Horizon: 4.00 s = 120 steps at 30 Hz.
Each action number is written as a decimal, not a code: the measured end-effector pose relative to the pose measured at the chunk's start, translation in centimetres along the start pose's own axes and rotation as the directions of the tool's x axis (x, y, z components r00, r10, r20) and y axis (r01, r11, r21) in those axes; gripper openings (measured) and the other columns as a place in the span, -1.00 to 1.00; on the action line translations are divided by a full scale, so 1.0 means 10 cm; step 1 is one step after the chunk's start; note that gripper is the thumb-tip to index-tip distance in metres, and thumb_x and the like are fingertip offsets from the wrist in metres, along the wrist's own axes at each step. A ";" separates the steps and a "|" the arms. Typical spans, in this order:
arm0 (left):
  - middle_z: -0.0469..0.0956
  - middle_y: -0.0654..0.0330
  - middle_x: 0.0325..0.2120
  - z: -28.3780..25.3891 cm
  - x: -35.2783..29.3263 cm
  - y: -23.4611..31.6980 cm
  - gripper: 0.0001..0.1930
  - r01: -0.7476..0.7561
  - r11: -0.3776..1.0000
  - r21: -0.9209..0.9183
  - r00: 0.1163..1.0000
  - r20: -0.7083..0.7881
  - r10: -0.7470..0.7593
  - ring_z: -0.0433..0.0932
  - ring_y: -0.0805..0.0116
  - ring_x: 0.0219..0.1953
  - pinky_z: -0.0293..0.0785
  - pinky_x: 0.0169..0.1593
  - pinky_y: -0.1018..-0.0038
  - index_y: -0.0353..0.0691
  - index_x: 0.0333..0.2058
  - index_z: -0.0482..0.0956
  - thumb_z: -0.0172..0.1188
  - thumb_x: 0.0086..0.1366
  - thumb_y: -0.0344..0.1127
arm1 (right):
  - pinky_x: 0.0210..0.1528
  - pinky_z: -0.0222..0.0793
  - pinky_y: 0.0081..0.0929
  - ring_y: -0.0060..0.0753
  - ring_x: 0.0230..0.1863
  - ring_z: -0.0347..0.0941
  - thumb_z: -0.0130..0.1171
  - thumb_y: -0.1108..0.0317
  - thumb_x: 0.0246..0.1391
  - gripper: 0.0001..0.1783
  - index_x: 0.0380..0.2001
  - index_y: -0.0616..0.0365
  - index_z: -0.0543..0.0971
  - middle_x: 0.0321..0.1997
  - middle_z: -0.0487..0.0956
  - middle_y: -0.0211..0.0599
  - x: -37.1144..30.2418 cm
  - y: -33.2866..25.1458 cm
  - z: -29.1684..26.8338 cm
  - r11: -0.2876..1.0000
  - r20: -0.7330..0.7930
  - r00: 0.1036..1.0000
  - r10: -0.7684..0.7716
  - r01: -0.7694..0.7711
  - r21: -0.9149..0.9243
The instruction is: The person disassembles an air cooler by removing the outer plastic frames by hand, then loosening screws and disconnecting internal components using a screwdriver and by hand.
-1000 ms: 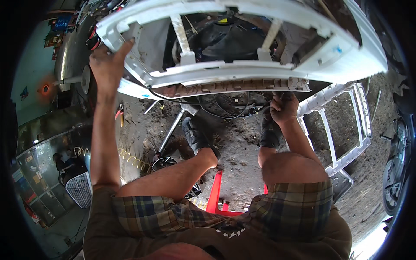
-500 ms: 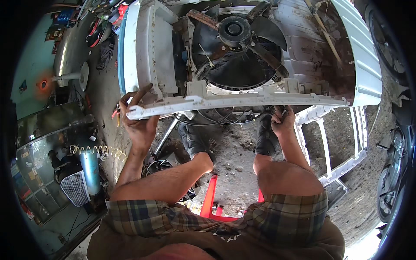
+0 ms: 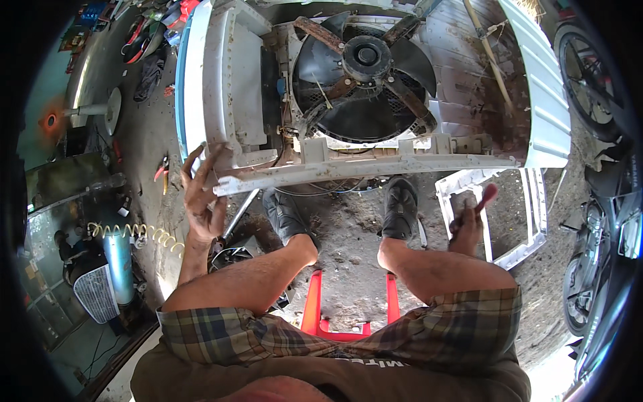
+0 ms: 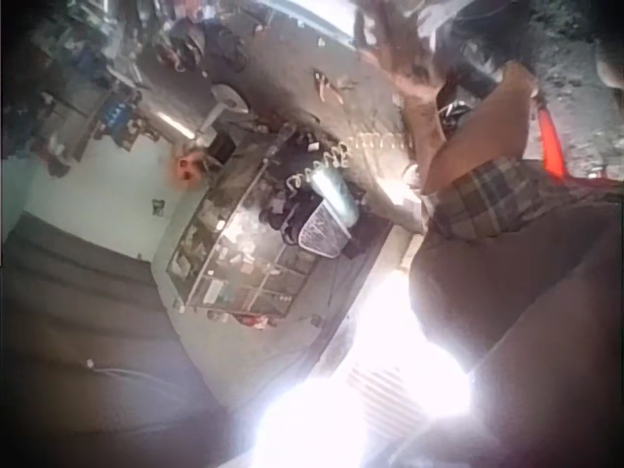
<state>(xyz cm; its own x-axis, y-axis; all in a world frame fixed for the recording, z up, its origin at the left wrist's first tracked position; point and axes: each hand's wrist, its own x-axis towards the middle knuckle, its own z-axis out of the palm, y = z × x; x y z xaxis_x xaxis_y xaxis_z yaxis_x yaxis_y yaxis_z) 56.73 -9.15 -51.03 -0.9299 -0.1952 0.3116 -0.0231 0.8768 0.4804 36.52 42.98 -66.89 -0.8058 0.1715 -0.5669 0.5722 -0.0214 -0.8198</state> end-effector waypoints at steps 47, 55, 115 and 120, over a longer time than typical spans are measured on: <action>0.54 -0.22 0.04 0.08 0.13 -0.83 -0.11 0.574 0.819 -0.010 0.802 -0.196 -0.565 0.54 -0.11 0.08 0.40 0.25 0.09 -0.54 0.27 0.36 0.38 -0.03 -0.17 | -0.31 0.54 0.04 0.13 -0.35 0.66 0.31 -0.12 0.22 -0.43 0.08 0.04 0.45 -0.27 0.69 -0.17 -0.69 -1.65 2.68 0.404 0.865 -0.318 0.388 0.902 0.151; 0.47 -0.21 0.14 0.08 0.14 -0.85 -0.06 0.543 0.839 -0.017 0.828 -0.153 -0.539 0.45 -0.11 0.18 0.31 0.31 0.07 -0.50 0.33 0.29 0.35 -0.03 -0.16 | -0.25 0.59 0.06 0.16 -0.31 0.69 0.27 -0.10 0.25 -0.35 0.23 0.02 0.40 -0.31 0.71 -0.07 -0.72 -1.57 2.72 0.390 0.803 -0.326 0.499 0.912 0.128; 0.27 0.00 0.29 -0.14 0.26 -0.83 0.32 0.685 0.675 -0.275 0.728 0.216 -0.651 0.27 0.07 0.36 0.23 0.41 0.12 -0.33 0.44 0.03 0.68 -0.20 0.01 | -0.29 0.64 -0.17 -0.07 -0.39 0.73 0.25 0.17 0.24 -0.44 0.17 0.34 0.48 -0.38 0.75 -0.15 -0.61 -1.21 2.54 0.485 0.919 -0.334 0.210 0.852 0.199; 0.28 0.03 0.29 -0.16 0.25 -0.83 0.39 0.702 0.643 -0.306 0.709 0.219 -0.670 0.29 0.09 0.35 0.25 0.42 0.13 -0.33 0.45 -0.02 0.72 -0.24 0.03 | -0.41 0.60 -0.17 -0.10 -0.48 0.70 0.23 0.17 0.24 -0.52 0.13 0.21 0.51 -0.43 0.70 -0.17 -0.59 -1.17 2.55 0.504 0.926 -0.327 0.191 0.842 0.194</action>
<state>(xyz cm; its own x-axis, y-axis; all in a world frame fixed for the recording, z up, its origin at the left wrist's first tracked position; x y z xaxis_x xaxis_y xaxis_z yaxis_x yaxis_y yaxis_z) 55.20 -17.63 -52.97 -0.7244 -0.6295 -0.2809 -0.5554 0.2916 0.7788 30.70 17.07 -55.97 0.2311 -0.9718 -0.0458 -0.4194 -0.0571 -0.9060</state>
